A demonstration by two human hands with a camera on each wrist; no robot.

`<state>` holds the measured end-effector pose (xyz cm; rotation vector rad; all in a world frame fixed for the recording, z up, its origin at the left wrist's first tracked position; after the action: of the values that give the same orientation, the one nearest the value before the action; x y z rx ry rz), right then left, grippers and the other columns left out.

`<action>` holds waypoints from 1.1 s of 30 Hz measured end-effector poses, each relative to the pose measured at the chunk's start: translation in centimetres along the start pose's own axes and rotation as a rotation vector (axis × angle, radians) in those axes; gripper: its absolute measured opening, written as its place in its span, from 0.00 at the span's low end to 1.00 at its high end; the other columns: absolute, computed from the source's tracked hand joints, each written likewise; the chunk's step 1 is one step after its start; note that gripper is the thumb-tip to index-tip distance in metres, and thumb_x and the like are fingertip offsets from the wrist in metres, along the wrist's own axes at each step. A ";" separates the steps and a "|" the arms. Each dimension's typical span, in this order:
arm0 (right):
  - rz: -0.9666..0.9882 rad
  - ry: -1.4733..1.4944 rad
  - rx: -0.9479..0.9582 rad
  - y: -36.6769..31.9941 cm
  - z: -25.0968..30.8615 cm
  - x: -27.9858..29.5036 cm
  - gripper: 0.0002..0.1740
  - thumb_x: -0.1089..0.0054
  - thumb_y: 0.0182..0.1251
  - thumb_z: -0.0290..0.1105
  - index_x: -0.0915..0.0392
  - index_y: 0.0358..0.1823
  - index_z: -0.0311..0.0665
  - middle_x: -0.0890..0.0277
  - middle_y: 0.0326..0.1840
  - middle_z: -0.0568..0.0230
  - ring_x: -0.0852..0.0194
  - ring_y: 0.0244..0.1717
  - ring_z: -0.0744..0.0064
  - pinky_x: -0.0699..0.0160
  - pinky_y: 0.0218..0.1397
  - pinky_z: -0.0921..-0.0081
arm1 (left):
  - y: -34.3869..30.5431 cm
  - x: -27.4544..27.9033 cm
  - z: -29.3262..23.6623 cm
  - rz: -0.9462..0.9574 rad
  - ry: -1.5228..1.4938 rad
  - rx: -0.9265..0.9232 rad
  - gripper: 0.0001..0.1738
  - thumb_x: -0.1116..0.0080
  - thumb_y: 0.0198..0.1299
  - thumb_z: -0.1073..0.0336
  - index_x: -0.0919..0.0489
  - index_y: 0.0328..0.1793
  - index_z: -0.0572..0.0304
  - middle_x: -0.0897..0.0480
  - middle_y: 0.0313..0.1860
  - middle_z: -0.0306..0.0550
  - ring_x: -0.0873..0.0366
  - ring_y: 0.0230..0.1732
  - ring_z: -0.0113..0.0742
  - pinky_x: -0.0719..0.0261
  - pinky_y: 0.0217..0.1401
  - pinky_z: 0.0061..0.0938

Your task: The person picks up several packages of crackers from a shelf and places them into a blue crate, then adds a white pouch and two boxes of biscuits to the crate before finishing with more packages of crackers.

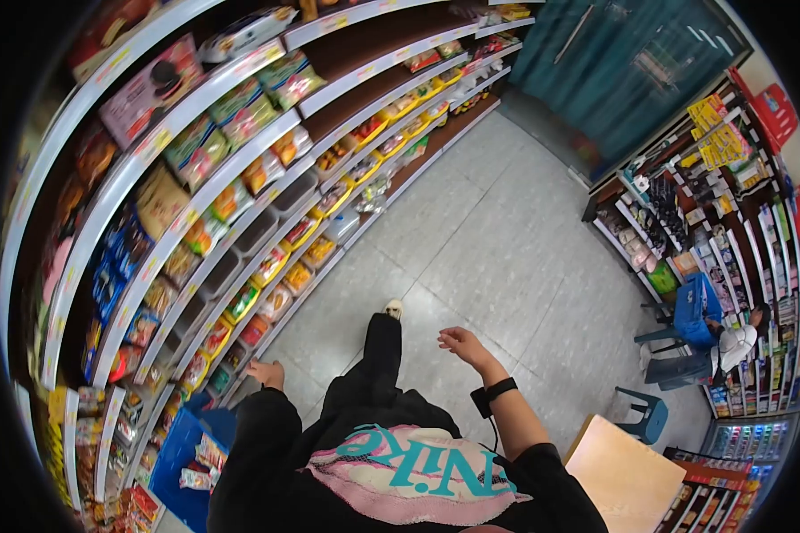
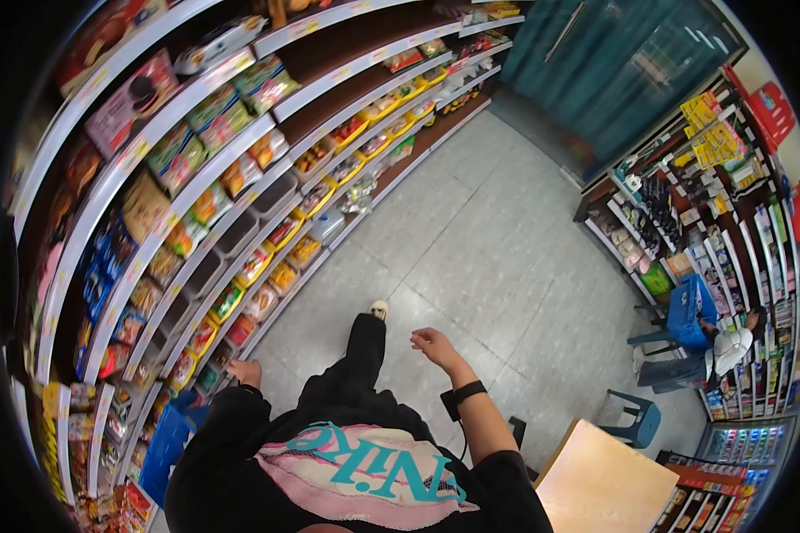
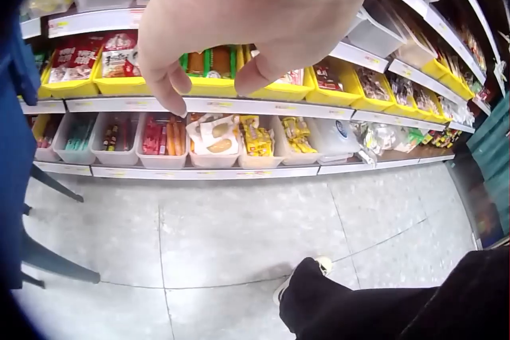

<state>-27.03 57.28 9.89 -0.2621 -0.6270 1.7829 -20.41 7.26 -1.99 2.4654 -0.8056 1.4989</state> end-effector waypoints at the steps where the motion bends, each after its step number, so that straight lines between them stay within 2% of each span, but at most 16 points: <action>1: -0.018 0.013 -0.023 1.3 0.7 1.5 0.22 0.44 0.67 0.38 0.27 0.54 0.27 0.21 0.47 0.56 0.19 0.45 0.68 0.24 0.49 0.75 | 0.6 -1.5 -2.3 0.027 0.000 0.051 0.41 0.35 0.44 0.70 0.41 0.65 0.72 0.47 0.65 0.65 0.37 0.62 0.63 0.34 0.65 0.41; 4: -0.063 0.062 -0.122 4.6 4.0 5.7 0.22 0.44 0.67 0.38 0.28 0.54 0.27 0.21 0.46 0.57 0.20 0.46 0.68 0.24 0.49 0.75 | 3.0 -6.1 -8.1 0.095 0.046 0.111 0.43 0.34 0.43 0.68 0.42 0.66 0.72 0.49 0.67 0.64 0.34 0.60 0.64 0.34 0.65 0.40; 6: -0.103 0.060 -0.101 6.7 6.1 8.7 0.21 0.44 0.68 0.38 0.28 0.54 0.29 0.20 0.45 0.58 0.20 0.46 0.69 0.25 0.49 0.75 | 3.0 -7.0 -16.6 0.206 0.116 -0.059 0.43 0.35 0.45 0.66 0.43 0.66 0.73 0.44 0.66 0.67 0.35 0.61 0.65 0.35 0.66 0.41; 8: -0.137 0.057 -0.064 9.1 8.1 11.5 0.20 0.45 0.68 0.38 0.28 0.54 0.29 0.20 0.45 0.58 0.20 0.47 0.69 0.25 0.49 0.75 | 6.0 -11.7 -22.5 0.315 0.163 -0.295 0.41 0.37 0.45 0.67 0.41 0.65 0.73 0.37 0.63 0.69 0.40 0.64 0.64 0.39 0.68 0.42; 9: -0.160 0.062 -0.028 10.1 8.7 12.4 0.20 0.45 0.68 0.38 0.27 0.54 0.30 0.20 0.45 0.59 0.20 0.47 0.70 0.26 0.48 0.75 | 5.1 -12.4 -27.1 0.124 0.278 -0.441 0.38 0.39 0.43 0.68 0.37 0.63 0.73 0.32 0.58 0.70 0.42 0.65 0.63 0.44 0.70 0.43; 11: -0.175 0.094 -0.053 11.6 10.8 14.2 0.20 0.45 0.68 0.38 0.28 0.54 0.30 0.20 0.45 0.59 0.21 0.47 0.70 0.26 0.48 0.75 | 7.4 -17.1 -33.0 0.248 0.057 -0.665 0.36 0.38 0.43 0.68 0.35 0.61 0.73 0.33 0.59 0.69 0.41 0.64 0.62 0.45 0.70 0.43; 13: -0.207 0.107 -0.069 13.1 12.7 15.8 0.19 0.45 0.68 0.36 0.27 0.53 0.30 0.21 0.46 0.59 0.21 0.48 0.69 0.25 0.49 0.74 | 6.2 -17.6 -41.2 0.293 -0.144 -0.773 0.34 0.38 0.45 0.70 0.35 0.60 0.73 0.33 0.59 0.69 0.41 0.64 0.61 0.44 0.69 0.44; 15: -0.183 0.105 -0.073 15.1 13.0 17.7 0.20 0.46 0.69 0.40 0.28 0.55 0.32 0.21 0.47 0.61 0.22 0.49 0.70 0.27 0.51 0.74 | 5.5 -19.7 -47.6 0.464 -0.375 -0.735 0.32 0.39 0.47 0.72 0.35 0.60 0.73 0.34 0.58 0.68 0.42 0.65 0.61 0.43 0.68 0.44; 17: -0.149 0.095 -0.079 17.4 13.2 19.5 0.22 0.47 0.70 0.43 0.28 0.56 0.34 0.21 0.49 0.63 0.22 0.50 0.71 0.29 0.53 0.74 | 4.0 -20.2 -53.2 0.349 -0.427 -0.896 0.30 0.40 0.50 0.73 0.35 0.60 0.71 0.34 0.59 0.66 0.36 0.61 0.57 0.36 0.64 0.41; 18: -0.128 0.092 -0.083 18.5 13.4 20.5 0.21 0.47 0.70 0.43 0.28 0.56 0.34 0.21 0.49 0.64 0.22 0.50 0.72 0.29 0.53 0.74 | 3.1 -19.6 -55.8 0.347 -0.420 -0.889 0.30 0.40 0.50 0.73 0.35 0.60 0.71 0.34 0.59 0.66 0.36 0.61 0.57 0.36 0.64 0.41; 20: -0.098 0.083 -0.085 21.1 14.1 22.6 0.21 0.47 0.70 0.43 0.28 0.55 0.35 0.21 0.49 0.64 0.22 0.50 0.72 0.28 0.52 0.75 | 1.6 -18.5 -60.5 0.579 -0.570 -0.733 0.27 0.41 0.52 0.73 0.34 0.59 0.69 0.35 0.60 0.63 0.27 0.52 0.49 0.28 0.58 0.35; 24: -0.048 0.065 -0.067 26.6 16.2 27.1 0.20 0.47 0.69 0.42 0.28 0.55 0.35 0.21 0.49 0.64 0.22 0.49 0.72 0.28 0.51 0.75 | 1.6 -21.0 -66.7 0.537 -0.593 -0.847 0.24 0.42 0.56 0.72 0.33 0.58 0.67 0.29 0.58 0.59 0.22 0.46 0.41 0.24 0.54 0.30; 26: -0.077 0.113 -0.038 29.4 17.8 29.7 0.18 0.44 0.68 0.36 0.27 0.51 0.28 0.21 0.42 0.58 0.21 0.43 0.70 0.24 0.49 0.75 | 1.8 -22.2 -70.0 0.686 -0.685 -0.843 0.21 0.43 0.58 0.72 0.32 0.57 0.67 0.22 0.51 0.54 0.21 0.47 0.38 0.24 0.54 0.29; 27: -0.067 0.111 -0.033 31.1 18.0 31.2 0.18 0.44 0.68 0.36 0.27 0.51 0.28 0.21 0.42 0.58 0.21 0.43 0.70 0.24 0.49 0.75 | 2.0 -23.0 -71.4 0.640 -0.699 -0.900 0.17 0.44 0.60 0.73 0.30 0.55 0.67 0.19 0.45 0.50 0.21 0.49 0.35 0.24 0.54 0.28; 32: 0.018 0.053 0.037 37.2 20.5 38.6 0.19 0.44 0.67 0.37 0.27 0.51 0.27 0.22 0.45 0.57 0.21 0.45 0.68 0.24 0.50 0.73 | 2.4 -25.0 -78.7 0.645 -0.687 -0.742 0.17 0.44 0.59 0.74 0.28 0.55 0.67 0.20 0.48 0.51 0.23 0.51 0.34 0.23 0.53 0.27; 33: 0.024 0.055 0.043 38.3 20.9 40.1 0.19 0.45 0.67 0.36 0.27 0.50 0.27 0.22 0.45 0.57 0.21 0.44 0.68 0.24 0.49 0.74 | 2.4 -25.2 -80.3 0.522 -0.695 -0.741 0.17 0.43 0.59 0.74 0.28 0.55 0.67 0.22 0.50 0.52 0.24 0.53 0.35 0.22 0.53 0.27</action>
<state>-80.86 82.02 12.25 -0.2893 -0.5475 1.8041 -93.28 45.59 15.48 2.2070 -1.8150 0.2137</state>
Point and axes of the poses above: each hand's wrist, its own y-axis towards the middle knuckle, its own x-axis out of the back of the hand, z = x × y, the point moved 1 cm from there along y, towards the middle knuckle
